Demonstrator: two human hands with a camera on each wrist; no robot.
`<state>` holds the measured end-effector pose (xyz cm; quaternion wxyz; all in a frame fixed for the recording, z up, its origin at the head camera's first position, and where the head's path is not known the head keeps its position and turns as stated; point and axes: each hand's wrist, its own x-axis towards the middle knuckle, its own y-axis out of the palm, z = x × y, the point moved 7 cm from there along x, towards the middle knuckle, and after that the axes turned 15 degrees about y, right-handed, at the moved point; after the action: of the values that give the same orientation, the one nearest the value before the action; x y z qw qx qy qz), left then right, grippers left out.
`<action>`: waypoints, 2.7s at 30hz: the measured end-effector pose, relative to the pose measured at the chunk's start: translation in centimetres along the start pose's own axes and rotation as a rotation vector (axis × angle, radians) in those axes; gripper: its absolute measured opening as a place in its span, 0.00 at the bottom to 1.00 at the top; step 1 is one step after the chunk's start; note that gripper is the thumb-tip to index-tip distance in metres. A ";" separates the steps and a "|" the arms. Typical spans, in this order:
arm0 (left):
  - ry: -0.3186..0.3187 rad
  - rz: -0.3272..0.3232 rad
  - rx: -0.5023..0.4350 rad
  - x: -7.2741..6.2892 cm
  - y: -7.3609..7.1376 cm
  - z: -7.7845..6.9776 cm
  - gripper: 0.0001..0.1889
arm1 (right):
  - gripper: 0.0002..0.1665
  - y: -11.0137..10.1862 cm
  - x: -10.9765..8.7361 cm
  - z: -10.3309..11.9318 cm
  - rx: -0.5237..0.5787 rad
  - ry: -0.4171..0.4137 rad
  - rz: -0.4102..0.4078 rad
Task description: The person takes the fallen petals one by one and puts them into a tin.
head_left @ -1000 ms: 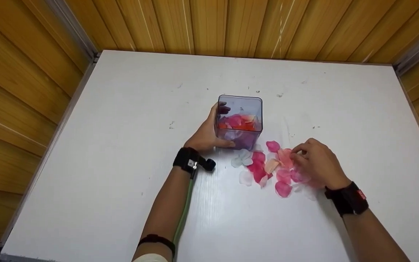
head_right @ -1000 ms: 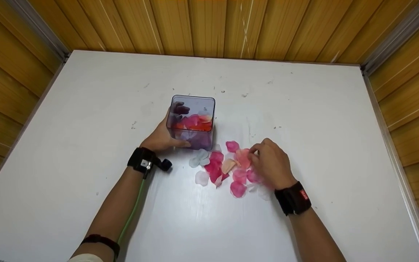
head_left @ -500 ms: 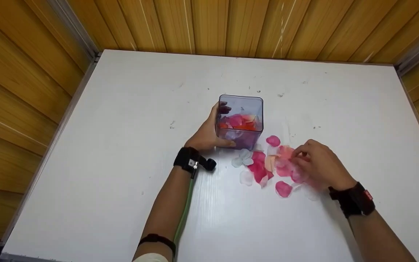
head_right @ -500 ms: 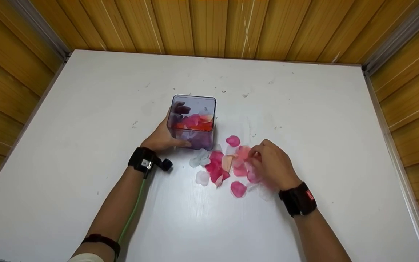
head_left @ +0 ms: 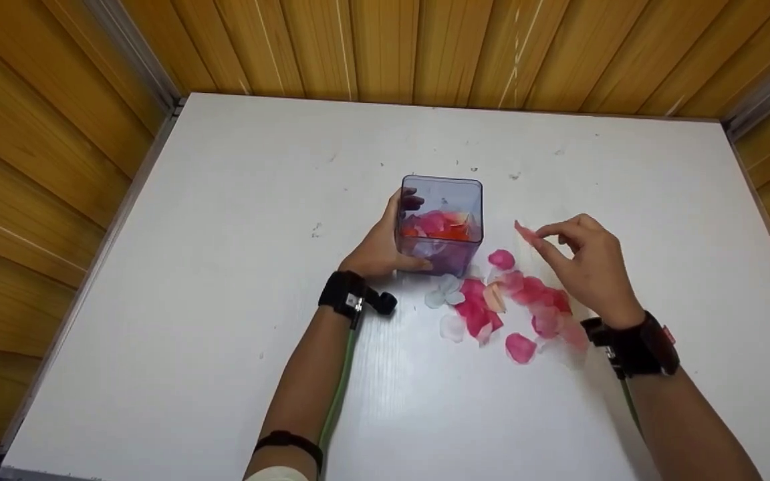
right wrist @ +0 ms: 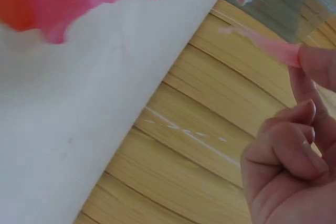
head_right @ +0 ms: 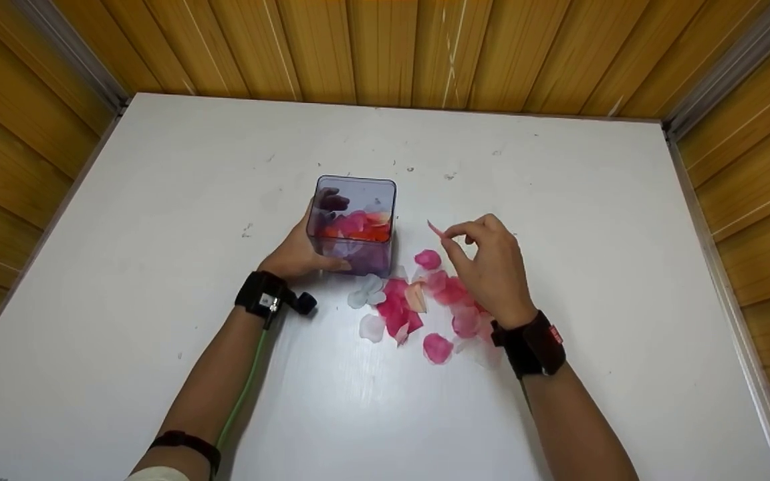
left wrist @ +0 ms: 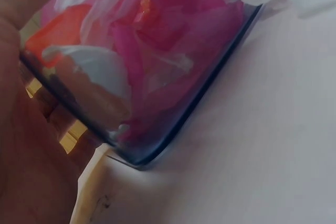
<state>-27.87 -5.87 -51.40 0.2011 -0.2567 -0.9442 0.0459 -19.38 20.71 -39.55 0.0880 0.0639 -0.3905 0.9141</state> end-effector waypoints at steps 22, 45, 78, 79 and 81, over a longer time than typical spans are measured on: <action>0.012 0.012 0.010 0.0 -0.1 0.1 0.70 | 0.16 6.2 3.1 8.3 -0.105 -0.161 0.071; 0.024 -0.008 -0.020 -0.1 0.3 0.4 0.67 | 0.12 6.3 0.9 -4.2 -0.345 0.038 0.324; 0.009 0.002 0.014 0.1 -0.1 -0.1 0.69 | 0.10 5.4 3.2 9.5 -0.095 -0.202 0.020; 0.006 0.001 0.009 0.1 -0.1 0.0 0.69 | 0.10 5.9 3.4 9.9 -0.112 -0.209 0.029; -0.001 0.001 -0.005 0.0 -0.1 0.1 0.69 | 0.10 6.8 3.8 10.6 -0.145 -0.232 0.041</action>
<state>-27.97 -5.91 -51.43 0.2002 -0.2574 -0.9443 0.0438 -24.02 8.86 -36.37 0.0278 0.1545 -0.4645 0.8715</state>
